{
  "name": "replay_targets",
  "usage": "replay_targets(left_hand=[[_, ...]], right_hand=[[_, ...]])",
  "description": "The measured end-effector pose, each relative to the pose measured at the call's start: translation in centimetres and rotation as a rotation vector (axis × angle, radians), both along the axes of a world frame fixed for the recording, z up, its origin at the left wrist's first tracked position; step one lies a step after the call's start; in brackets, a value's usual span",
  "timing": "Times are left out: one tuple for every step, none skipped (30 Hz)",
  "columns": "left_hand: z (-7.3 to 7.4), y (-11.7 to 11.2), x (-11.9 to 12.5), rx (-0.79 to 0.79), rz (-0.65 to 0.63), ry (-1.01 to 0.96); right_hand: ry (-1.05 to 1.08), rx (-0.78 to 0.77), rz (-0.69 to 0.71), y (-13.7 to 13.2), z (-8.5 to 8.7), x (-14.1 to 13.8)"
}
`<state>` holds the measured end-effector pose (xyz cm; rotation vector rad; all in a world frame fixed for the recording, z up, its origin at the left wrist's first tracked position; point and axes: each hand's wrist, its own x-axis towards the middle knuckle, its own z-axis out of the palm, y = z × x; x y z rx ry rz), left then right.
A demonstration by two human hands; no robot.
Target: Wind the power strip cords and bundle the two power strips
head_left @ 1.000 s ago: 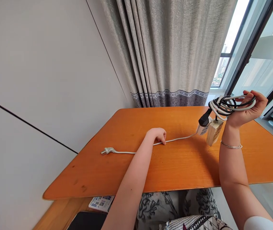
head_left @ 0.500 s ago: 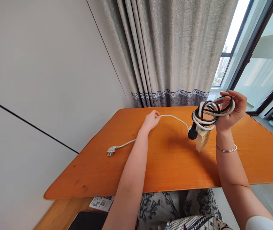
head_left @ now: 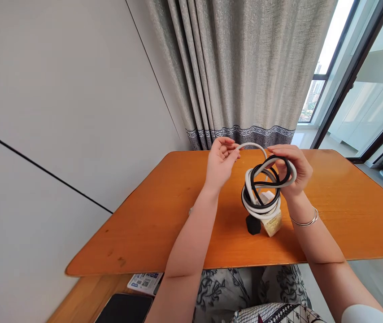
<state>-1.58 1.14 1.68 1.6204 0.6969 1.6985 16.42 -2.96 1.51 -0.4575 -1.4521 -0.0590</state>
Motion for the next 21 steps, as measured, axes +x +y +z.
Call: replay_targets(left_hand=[[0.2, -0.8, 0.4, 0.011, -0.024, 0.016], [0.4, -1.6, 0.7, 0.018, -0.046, 0.032], [0.6, -2.3, 0.9, 0.023, -0.068, 0.047], [0.8, -3.0, 1.1, 0.028, -0.091, 0.063], [0.9, -3.6, 1.3, 0.035, -0.113, 0.076], [1.1, -4.0, 1.3, 0.045, -0.131, 0.088], [1.1, -4.4, 1.4, 0.057, -0.144, 0.095], [1.2, -4.5, 1.4, 0.067, -0.154, 0.101], [1.2, -4.6, 1.3, 0.074, -0.161, 0.104], [1.2, -4.5, 1.3, 0.076, -0.166, 0.109], [1.1, -4.4, 1.3, 0.073, -0.171, 0.117], [1.0, -4.2, 1.3, 0.064, -0.179, 0.129], [0.9, -4.0, 1.3, 0.053, -0.19, 0.144], [0.8, -3.8, 1.3, 0.044, -0.202, 0.157], [0.7, -3.6, 1.4, 0.035, -0.211, 0.168], [0.6, -3.5, 1.4, 0.029, -0.215, 0.18], [0.4, -3.3, 1.5, 0.022, -0.213, 0.193], [0.3, -3.1, 1.5, 0.012, -0.211, 0.21], [0.1, -2.9, 1.5, -0.003, -0.208, 0.233], [-0.1, -2.7, 1.5, -0.022, -0.206, 0.262], [-0.2, -2.4, 1.5, -0.044, -0.204, 0.293]], right_hand=[[-0.026, 0.002, -0.005, -0.1, 0.1, -0.2], [-0.057, 0.002, -0.015, -0.2, 0.3, -0.4], [-0.092, -0.003, -0.029, -0.2, 0.5, -0.4], [-0.128, -0.011, -0.044, -0.2, 0.6, -0.4], [-0.159, -0.022, -0.056, -0.2, 0.8, -0.3], [-0.181, -0.03, -0.063, -0.2, 0.9, -0.2], [-0.196, -0.039, -0.065, -0.2, 1.0, 0.0], [-0.211, -0.049, -0.066, -0.2, 1.1, 0.2], [-0.228, -0.06, -0.071, -0.2, 1.1, 0.5], [-0.25, -0.077, -0.086, -0.2, 1.2, 0.7], [-0.277, -0.099, -0.108, -0.2, 1.2, 1.0], [-0.302, -0.125, -0.134, -0.2, 1.3, 1.2], [-0.318, -0.151, -0.156, -0.2, 1.3, 1.4], [-0.322, -0.172, -0.166, -0.2, 1.3, 1.5], [-0.308, -0.188, -0.164, -0.2, 1.4, 1.7], [-0.277, -0.202, -0.15, -0.1, 1.4, 1.8], [-0.232, -0.215, -0.131, 0.0, 1.4, 1.9], [-0.181, -0.228, -0.112, 0.2, 1.4, 2.1], [-0.128, -0.242, -0.096, 0.4, 1.5, 2.2], [-0.079, -0.255, -0.086, 0.7, 1.5, 2.4], [-0.036, -0.264, -0.081, 1.0, 1.5, 2.6]])
